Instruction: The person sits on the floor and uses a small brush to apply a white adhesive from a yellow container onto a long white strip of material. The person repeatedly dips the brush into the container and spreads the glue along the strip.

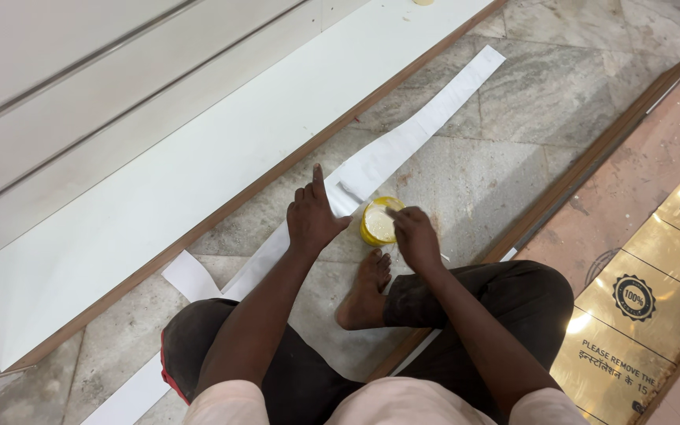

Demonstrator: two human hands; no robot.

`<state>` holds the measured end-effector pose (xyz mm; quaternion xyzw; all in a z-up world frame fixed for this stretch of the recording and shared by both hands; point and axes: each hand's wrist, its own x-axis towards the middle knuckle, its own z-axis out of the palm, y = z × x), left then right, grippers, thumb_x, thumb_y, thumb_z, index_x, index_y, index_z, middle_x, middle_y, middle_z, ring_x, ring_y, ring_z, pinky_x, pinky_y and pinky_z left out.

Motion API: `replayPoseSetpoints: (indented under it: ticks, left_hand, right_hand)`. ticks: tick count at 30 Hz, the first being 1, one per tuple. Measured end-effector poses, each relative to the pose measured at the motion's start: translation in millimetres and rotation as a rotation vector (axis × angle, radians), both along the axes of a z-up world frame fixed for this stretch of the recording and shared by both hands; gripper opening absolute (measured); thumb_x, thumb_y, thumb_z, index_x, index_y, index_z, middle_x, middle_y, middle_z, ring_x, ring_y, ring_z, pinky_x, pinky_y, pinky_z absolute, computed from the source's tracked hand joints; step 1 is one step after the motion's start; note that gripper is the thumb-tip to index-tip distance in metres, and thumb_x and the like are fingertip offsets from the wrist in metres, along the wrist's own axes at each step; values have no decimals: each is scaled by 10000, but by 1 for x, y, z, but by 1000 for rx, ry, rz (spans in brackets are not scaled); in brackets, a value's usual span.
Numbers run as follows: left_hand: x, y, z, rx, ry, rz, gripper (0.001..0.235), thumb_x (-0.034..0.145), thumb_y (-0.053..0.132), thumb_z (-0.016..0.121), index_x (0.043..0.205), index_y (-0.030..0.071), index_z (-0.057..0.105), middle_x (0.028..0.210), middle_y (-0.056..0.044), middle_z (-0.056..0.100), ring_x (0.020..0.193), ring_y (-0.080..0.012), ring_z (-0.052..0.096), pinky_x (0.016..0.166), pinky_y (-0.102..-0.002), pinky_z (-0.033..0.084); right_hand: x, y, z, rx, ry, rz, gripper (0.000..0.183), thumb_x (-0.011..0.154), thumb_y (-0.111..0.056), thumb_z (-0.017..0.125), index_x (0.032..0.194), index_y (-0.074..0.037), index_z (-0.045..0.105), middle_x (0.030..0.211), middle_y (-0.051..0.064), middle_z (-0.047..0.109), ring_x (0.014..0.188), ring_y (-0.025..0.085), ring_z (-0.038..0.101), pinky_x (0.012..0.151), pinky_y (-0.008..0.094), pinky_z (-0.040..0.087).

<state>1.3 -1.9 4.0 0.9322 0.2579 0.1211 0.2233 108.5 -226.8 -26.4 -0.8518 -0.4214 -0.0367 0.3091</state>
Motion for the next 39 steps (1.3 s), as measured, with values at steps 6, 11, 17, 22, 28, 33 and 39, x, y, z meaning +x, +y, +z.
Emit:
replayPoseSetpoints:
  ticks: [6, 11, 17, 22, 28, 33, 39]
  left_hand:
    - [0, -2, 0, 8, 13, -5, 1335, 614, 474, 946, 1594, 7, 169, 1223, -174, 635, 1113, -313, 606, 858, -437, 538]
    - [1, 1, 1, -11, 29, 3, 1341, 597, 483, 946, 1575, -2, 166, 1245, -171, 627, 1112, -307, 598, 852, -428, 528]
    - [1, -2, 1, -20, 48, 5, 1334, 619, 481, 939, 1598, 1, 169, 1233, -155, 637, 1106, -307, 588, 876, -428, 522]
    - [1, -2, 2, 4, -2, 0, 1332, 596, 481, 948, 1575, -9, 188, 1245, -158, 634, 1108, -307, 588, 868, -439, 515]
    - [1, -3, 1, -2, -45, 3, 1335, 593, 471, 957, 1575, -11, 192, 1210, -176, 635, 1110, -318, 597, 867, -443, 521]
    - [0, -2, 2, -2, -68, 27, 1343, 592, 453, 964, 1583, 3, 177, 1188, -194, 636, 1115, -332, 604, 881, -451, 526]
    - [2, 1, 0, -10, -22, 19, 1343, 608, 458, 955, 1591, 19, 151, 1213, -195, 630, 1127, -334, 601, 898, -457, 519]
  right_hand:
    - [28, 17, 6, -99, -69, -203, 348, 914, -40, 653, 1241, -122, 738, 1074, 103, 672, 1021, 300, 633, 831, 417, 563]
    - [1, 5, 23, -255, -153, 24, 401, 903, -30, 656, 1287, -122, 722, 1105, 100, 663, 987, 287, 624, 728, 395, 564]
    - [24, 12, 31, -186, -153, -139, 419, 856, -43, 683, 1257, -153, 739, 1103, 76, 665, 1020, 278, 621, 759, 398, 567]
    - [33, 27, 16, -288, -266, -64, 400, 890, -22, 653, 1266, -130, 732, 1092, 85, 659, 985, 279, 615, 751, 376, 569]
    - [17, 44, 16, -231, -345, 65, 426, 877, -11, 654, 1283, -117, 730, 1072, 100, 662, 1001, 278, 620, 791, 372, 566]
    - [10, 41, 24, 98, -7, 31, 366, 919, -4, 657, 1263, -104, 729, 1073, 116, 665, 1006, 274, 643, 845, 386, 560]
    - [6, 14, 14, 106, -118, -128, 403, 914, -19, 656, 1316, -46, 676, 1067, 164, 643, 959, 316, 624, 805, 404, 540]
